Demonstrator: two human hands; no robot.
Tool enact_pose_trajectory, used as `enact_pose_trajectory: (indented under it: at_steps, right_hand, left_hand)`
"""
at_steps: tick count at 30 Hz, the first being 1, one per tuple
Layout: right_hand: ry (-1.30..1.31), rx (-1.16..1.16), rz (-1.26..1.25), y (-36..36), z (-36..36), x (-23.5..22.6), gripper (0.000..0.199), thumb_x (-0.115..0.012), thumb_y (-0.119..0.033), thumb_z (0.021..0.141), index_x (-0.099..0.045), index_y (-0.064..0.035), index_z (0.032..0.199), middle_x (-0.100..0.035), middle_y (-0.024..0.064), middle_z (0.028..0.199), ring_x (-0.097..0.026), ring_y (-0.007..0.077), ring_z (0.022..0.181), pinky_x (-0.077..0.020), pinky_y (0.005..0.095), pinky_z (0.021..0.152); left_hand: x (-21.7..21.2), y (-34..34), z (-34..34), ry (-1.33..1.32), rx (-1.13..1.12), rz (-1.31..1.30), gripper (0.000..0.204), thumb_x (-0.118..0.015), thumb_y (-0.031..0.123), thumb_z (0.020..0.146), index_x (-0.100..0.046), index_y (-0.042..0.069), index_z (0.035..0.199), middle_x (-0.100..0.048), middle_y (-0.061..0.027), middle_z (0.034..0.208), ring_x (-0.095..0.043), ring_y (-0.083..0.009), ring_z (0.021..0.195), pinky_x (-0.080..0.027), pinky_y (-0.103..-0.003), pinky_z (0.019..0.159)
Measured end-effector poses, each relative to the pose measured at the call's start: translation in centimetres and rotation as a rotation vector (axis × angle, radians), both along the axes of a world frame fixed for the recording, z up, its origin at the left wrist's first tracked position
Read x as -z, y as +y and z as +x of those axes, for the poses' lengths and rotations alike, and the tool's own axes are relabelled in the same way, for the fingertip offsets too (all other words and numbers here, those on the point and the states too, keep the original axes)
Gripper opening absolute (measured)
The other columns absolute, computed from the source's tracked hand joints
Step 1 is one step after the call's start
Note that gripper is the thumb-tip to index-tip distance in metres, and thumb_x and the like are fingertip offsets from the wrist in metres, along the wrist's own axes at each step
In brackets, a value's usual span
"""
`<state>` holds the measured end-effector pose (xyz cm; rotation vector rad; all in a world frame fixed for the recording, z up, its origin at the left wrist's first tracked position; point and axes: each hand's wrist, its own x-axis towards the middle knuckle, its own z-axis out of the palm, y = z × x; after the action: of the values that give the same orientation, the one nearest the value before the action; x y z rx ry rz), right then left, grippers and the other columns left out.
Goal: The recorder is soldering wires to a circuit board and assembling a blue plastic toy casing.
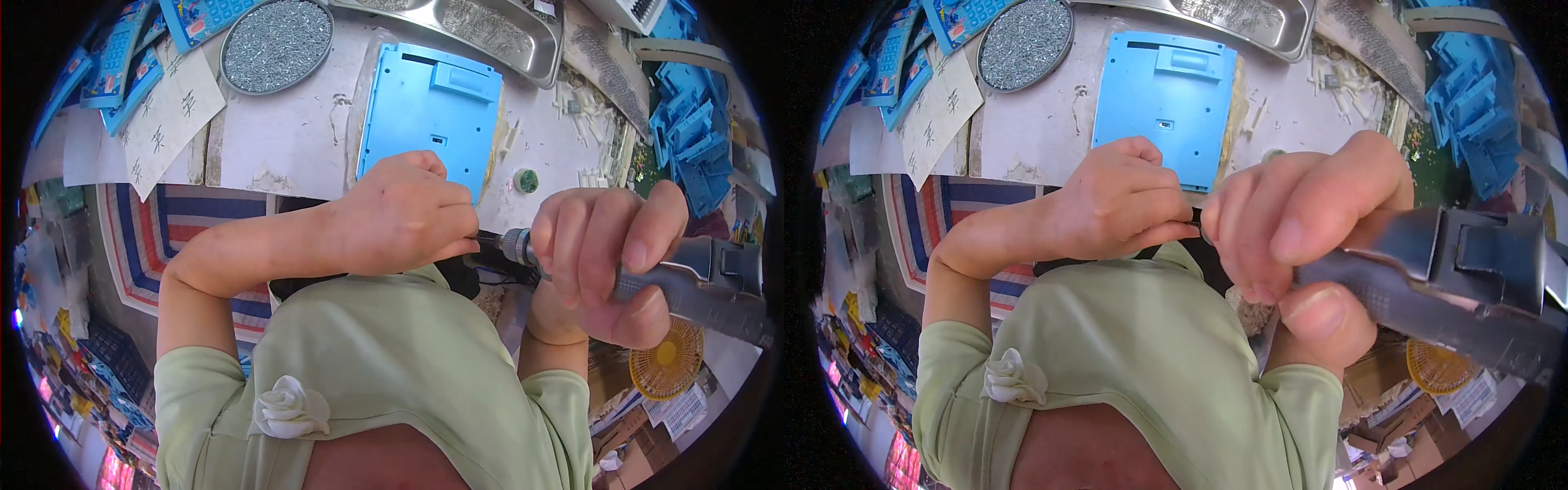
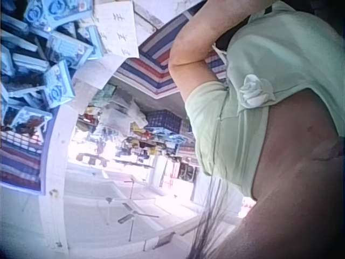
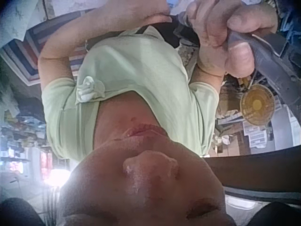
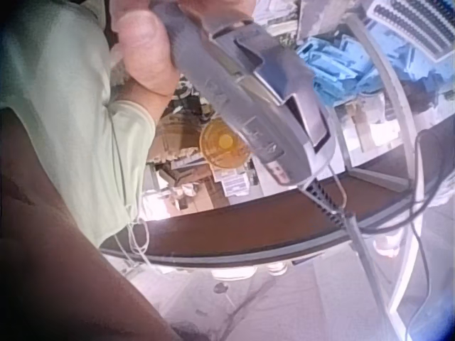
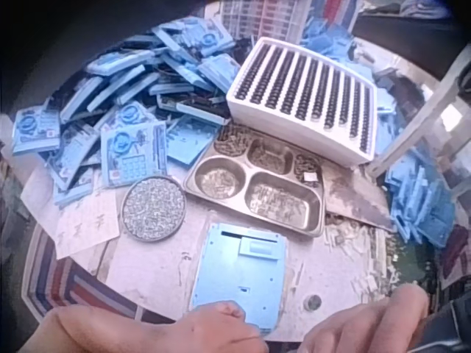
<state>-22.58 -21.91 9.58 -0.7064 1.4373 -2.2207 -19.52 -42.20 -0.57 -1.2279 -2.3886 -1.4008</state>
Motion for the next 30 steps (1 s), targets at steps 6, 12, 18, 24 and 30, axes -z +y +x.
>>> enact_pose_trajectory:
  at_steps: [6, 12, 18, 24, 30]
  right_hand:
    - [0.051, 0.163, -0.04, 1.5, 1.7, 2.3, 0.032, -0.075, -0.028, 0.09, -0.051, -0.0102, 0.104, -0.054, 0.0008, 0.07, -0.049, 0.0145, 0.057, -0.0411, 0.0326, 0.061]
    - [0.007, 0.256, 0.066, 1.1, 2.8, 4.4, 0.032, -0.077, -0.021, 0.089, -0.05, -0.0082, 0.101, -0.054, 0.0039, 0.071, -0.052, 0.0174, 0.063, -0.045, 0.0366, 0.072]
    - [0.223, 0.145, 0.099, 0.4, 2.1, 6.8, 0.023, -0.074, -0.005, 0.085, -0.053, -0.0061, 0.095, -0.057, 0.0054, 0.068, -0.056, 0.0193, 0.058, -0.0495, 0.0372, 0.064]
    - [0.311, -0.001, 0.064, 0.3, -0.1, 5.7, 0.021, -0.075, -0.009, 0.084, -0.054, -0.006, 0.087, -0.057, 0.0036, 0.065, -0.056, 0.0199, 0.054, -0.0506, 0.0362, 0.057]
    - [0.321, 0.125, 0.077, -1.7, -1.4, 6.5, 0.021, -0.075, -0.009, 0.084, -0.054, -0.0058, 0.083, -0.055, 0.0037, 0.062, -0.055, 0.0211, 0.051, -0.0518, 0.0367, 0.058]
  left_hand:
    - [0.6, -1.7, -1.8, 0.049, -0.253, 0.013, 0.019, -0.08, 0.015, 0.081, -0.062, 0.008, 0.081, -0.071, -0.0044, 0.09, -0.064, -0.0266, 0.079, -0.05, -0.04, 0.081]
    - [2.2, -2.5, -3.3, 0.086, -0.208, -0.081, 0.025, -0.076, 0.015, 0.082, -0.053, 0.005, 0.081, -0.068, -0.0094, 0.109, -0.063, -0.0321, 0.105, -0.048, -0.046, 0.094]
    - [2.9, -2.5, -2.7, 0.064, -0.205, -0.144, 0.021, -0.074, 0.017, 0.085, -0.056, 0.005, 0.086, -0.068, -0.0062, 0.114, -0.062, -0.0256, 0.12, -0.045, -0.048, 0.107]
    - [3.5, -2.5, -2.3, 0.027, -0.223, -0.109, 0.019, -0.073, 0.015, 0.087, -0.057, 0.005, 0.085, -0.068, -0.0059, 0.116, -0.062, -0.0255, 0.122, -0.044, -0.05, 0.108]
    - [3.5, -2.5, -2.4, 0.01, -0.219, -0.108, 0.017, -0.073, 0.017, 0.087, -0.061, 0.005, 0.09, -0.067, -0.0053, 0.118, -0.062, -0.0243, 0.123, -0.044, -0.05, 0.109]
